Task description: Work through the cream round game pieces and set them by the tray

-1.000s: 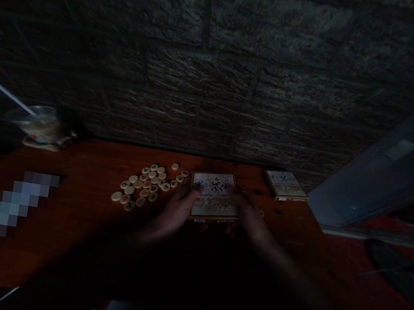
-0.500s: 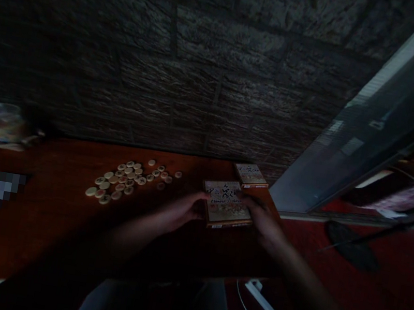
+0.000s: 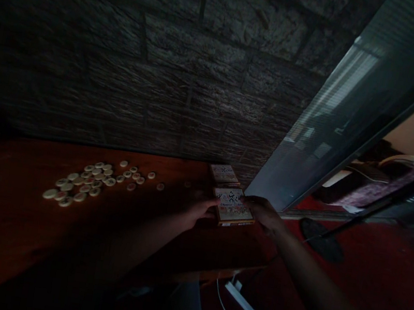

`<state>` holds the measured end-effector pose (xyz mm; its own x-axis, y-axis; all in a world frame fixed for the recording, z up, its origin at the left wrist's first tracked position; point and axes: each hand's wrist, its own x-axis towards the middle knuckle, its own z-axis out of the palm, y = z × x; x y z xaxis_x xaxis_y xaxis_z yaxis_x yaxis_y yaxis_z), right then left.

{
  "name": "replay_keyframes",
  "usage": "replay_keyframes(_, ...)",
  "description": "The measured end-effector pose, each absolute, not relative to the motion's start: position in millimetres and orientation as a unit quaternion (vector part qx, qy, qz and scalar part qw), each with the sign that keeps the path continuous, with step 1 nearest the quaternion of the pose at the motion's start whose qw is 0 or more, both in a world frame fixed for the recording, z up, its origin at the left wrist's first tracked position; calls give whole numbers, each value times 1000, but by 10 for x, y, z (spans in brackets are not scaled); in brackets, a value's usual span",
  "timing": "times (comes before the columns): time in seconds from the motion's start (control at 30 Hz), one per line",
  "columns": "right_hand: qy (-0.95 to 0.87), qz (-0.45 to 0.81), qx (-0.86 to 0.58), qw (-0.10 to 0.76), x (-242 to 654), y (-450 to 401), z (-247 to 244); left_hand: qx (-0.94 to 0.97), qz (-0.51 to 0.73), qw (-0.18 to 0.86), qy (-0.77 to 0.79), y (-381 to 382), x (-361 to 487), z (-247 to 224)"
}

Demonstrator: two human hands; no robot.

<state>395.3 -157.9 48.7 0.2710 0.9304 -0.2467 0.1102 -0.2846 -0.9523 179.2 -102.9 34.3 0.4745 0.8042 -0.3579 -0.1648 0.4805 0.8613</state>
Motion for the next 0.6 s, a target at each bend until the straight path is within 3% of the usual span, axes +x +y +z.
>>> replay_keyframes(0.33, -424, 397, -738, 344, 4310, -1406, 266, 490, 241, 694, 470, -871, 2105, 228)
replay_keyframes(0.6, -456, 360, -724, 373, 4338, -1327, 120, 586, 177, 610, 503, -719, 2101, 235)
